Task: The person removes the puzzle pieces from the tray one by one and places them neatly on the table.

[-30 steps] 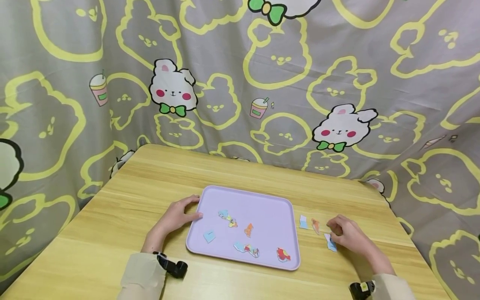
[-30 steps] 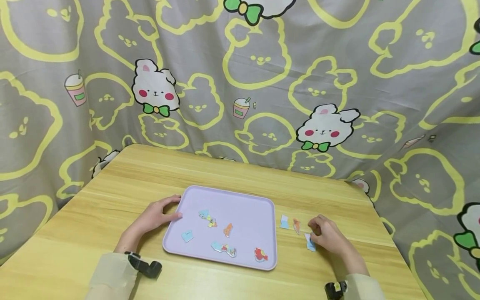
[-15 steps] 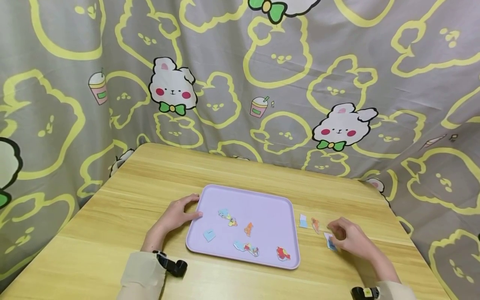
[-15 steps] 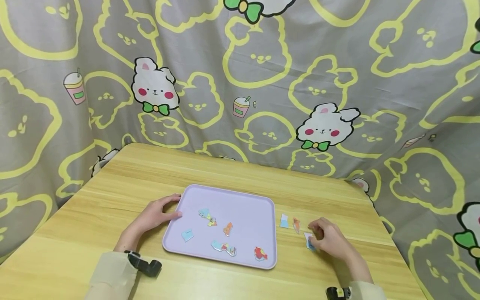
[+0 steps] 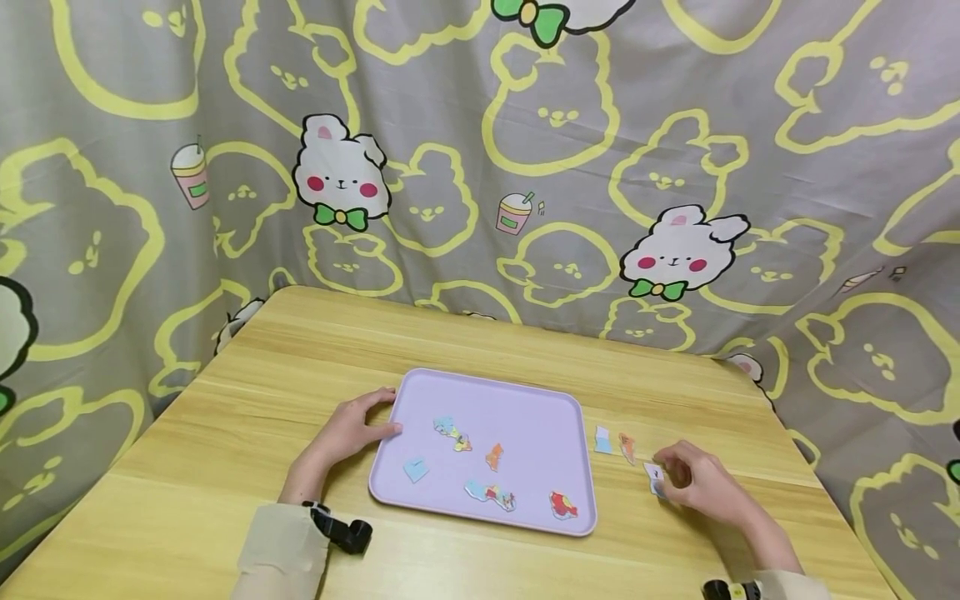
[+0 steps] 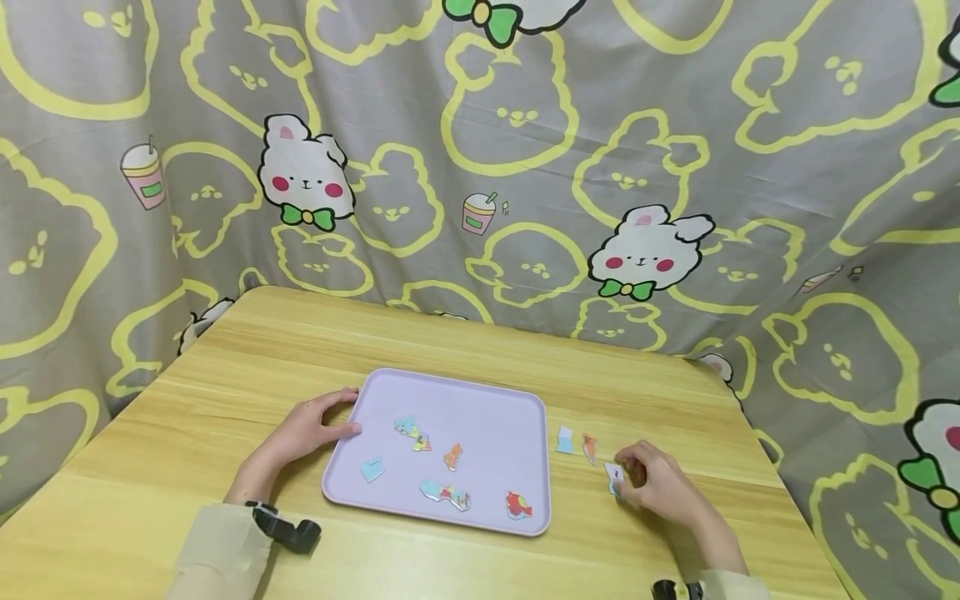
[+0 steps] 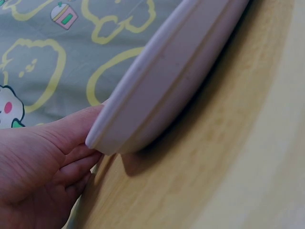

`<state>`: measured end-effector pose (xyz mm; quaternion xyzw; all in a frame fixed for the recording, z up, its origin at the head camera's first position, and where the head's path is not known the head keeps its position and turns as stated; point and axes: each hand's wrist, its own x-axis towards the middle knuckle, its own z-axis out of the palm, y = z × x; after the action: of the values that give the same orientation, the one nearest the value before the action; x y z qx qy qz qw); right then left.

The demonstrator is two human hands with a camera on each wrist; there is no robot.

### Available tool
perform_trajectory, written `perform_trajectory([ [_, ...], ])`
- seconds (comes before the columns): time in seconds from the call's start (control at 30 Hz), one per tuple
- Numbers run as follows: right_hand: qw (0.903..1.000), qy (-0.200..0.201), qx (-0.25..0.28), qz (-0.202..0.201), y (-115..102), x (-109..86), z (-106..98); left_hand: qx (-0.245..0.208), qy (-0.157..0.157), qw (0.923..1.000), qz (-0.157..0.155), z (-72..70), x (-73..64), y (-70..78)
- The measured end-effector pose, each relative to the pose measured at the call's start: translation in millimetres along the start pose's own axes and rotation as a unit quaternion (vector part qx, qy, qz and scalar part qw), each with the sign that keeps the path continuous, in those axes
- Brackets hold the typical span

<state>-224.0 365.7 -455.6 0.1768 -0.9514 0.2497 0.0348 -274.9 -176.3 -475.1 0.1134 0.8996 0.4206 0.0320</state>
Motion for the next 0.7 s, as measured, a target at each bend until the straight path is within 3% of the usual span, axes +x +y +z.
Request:
perform_trajectory([
  [0.7,0.9998,-0.019,0.004,-0.001,0.9,-2.6,-0.7,0.005,-0.003,1.0,-0.001,-1.0,0.6,1.1],
])
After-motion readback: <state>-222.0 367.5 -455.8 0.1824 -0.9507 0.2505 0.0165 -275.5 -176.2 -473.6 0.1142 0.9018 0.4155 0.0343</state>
